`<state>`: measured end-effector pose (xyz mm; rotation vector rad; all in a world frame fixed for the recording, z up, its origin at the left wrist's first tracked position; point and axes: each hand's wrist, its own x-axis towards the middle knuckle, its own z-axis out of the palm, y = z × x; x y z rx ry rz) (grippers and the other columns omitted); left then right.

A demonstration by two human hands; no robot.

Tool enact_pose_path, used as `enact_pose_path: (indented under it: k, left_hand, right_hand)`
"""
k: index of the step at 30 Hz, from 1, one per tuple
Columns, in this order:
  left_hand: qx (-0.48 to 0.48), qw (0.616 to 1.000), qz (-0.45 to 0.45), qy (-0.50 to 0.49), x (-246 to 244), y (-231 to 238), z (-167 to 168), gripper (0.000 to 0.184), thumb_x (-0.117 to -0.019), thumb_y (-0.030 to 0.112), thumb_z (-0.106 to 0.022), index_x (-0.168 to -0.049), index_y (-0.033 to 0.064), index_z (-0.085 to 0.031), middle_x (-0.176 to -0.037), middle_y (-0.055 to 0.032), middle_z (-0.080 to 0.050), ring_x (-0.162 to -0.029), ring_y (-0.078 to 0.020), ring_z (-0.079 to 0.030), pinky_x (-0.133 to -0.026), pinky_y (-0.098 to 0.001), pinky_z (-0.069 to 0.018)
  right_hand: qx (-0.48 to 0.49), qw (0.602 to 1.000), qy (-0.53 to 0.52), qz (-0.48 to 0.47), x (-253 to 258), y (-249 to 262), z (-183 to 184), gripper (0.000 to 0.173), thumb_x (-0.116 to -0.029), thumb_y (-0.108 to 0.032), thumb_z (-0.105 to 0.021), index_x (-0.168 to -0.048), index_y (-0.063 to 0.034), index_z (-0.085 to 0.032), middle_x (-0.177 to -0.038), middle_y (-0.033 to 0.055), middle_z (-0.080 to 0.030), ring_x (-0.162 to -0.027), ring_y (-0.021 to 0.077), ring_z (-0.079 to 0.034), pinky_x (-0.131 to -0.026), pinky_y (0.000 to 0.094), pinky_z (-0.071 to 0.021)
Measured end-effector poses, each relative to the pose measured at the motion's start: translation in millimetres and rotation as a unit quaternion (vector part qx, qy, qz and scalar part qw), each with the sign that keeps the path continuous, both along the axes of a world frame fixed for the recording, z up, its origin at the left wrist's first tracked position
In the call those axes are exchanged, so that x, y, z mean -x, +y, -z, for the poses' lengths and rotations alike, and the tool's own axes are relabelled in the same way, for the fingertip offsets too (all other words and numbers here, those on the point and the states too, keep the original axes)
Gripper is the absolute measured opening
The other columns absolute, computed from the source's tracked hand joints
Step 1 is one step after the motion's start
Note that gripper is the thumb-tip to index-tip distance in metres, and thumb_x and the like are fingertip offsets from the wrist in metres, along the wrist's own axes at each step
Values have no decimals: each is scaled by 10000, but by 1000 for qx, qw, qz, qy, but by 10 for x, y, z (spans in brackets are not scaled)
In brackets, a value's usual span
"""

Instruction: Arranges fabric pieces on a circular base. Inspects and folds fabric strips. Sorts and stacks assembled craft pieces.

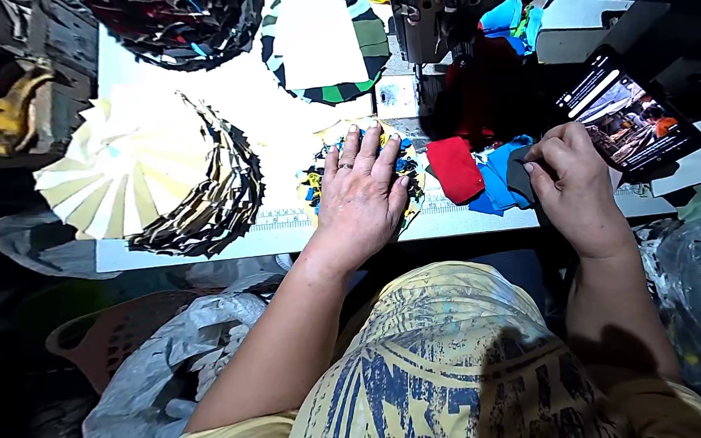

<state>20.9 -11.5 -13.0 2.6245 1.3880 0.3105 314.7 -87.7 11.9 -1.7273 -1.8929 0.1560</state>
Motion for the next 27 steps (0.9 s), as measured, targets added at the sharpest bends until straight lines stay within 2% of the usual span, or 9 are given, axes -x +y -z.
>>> enact_pose_path:
  k: [7,11,15,17,19,20,22,24,27]
  left_hand:
    - [-39,996,-8,-85,45,-94,-252,662,-1060,491,-375,-1608,119,-358,-1710,-175,-173,-1587,-401,-72,-1209,-726,-26]
    - [25,960,84,-265,-87,-189,-437,656,-1037,438,-486,-1542,23,-430,-1658,-194,-292,-1555,-340,-239,-1258,-516,-246]
    - [260,812,174,-494,-373,-289,-358,746,-992,384,-633,-1518,-81,-381,-1550,-187,-450,-1399,-215,-497,-1156,-385,-454]
    - [408,689,164,-576,-427,-372,-345,656,-1000,260,-638,-1510,-56,-373,-1406,-138,-571,-1244,-175,-604,-1068,-349,-517]
    - [475,623,120,-610,-401,-406,-340,475,-1022,131,-581,-1451,-29,-454,-1259,-125,-648,-1109,-162,-657,-982,-326,-550]
    - [473,621,98,-617,-377,-404,-338,402,-1023,62,-570,-1406,-38,-498,-1187,-134,-672,-1040,-165,-676,-936,-321,-566]
    - [406,678,69,-609,-322,-381,-303,313,-997,0,-599,-1306,-44,-577,-1021,-116,-703,-883,-143,-687,-813,-294,-589]
    - [333,742,66,-579,-253,-369,-271,280,-973,-7,-637,-1249,-47,-617,-1007,-100,-702,-825,-123,-678,-743,-259,-590]
    - [269,785,92,-551,-198,-396,-242,261,-943,-19,-668,-1200,-63,-651,-1072,-105,-698,-843,-107,-676,-742,-246,-591]
  right_hand:
    - [-75,995,48,-33,-70,-98,-296,151,-967,-60,-580,-987,16,-709,-1198,195,-661,-1128,298,-619,-953,443,-506]
    - [-122,967,201,-96,16,-95,-563,108,-962,-22,-588,-1016,41,-657,-963,77,-675,-879,78,-648,-796,235,-562]
    - [-125,914,335,-191,286,-11,-649,97,-939,35,-607,-1026,-2,-632,-952,-10,-663,-829,35,-647,-737,201,-577]
    - [-99,887,393,-220,424,29,-575,113,-933,50,-606,-1021,-12,-640,-958,-2,-668,-828,50,-645,-726,211,-568]
    - [-67,875,428,-217,530,34,-460,138,-924,58,-608,-1024,-28,-646,-979,9,-685,-843,63,-666,-734,220,-586]
    - [-48,875,433,-212,556,28,-400,151,-923,61,-611,-1034,-35,-645,-1009,18,-688,-872,74,-676,-754,226,-597]
    - [-23,870,445,-211,572,37,-275,175,-906,81,-624,-1048,-15,-657,-1050,47,-687,-939,110,-678,-812,260,-595]
    - [11,865,453,-216,593,29,-224,207,-904,74,-631,-1096,0,-654,-1068,48,-676,-949,108,-675,-843,260,-596]
    - [41,863,454,-218,657,35,-223,270,-895,19,-688,-1161,-1,-646,-1051,35,-679,-917,100,-675,-830,247,-595]
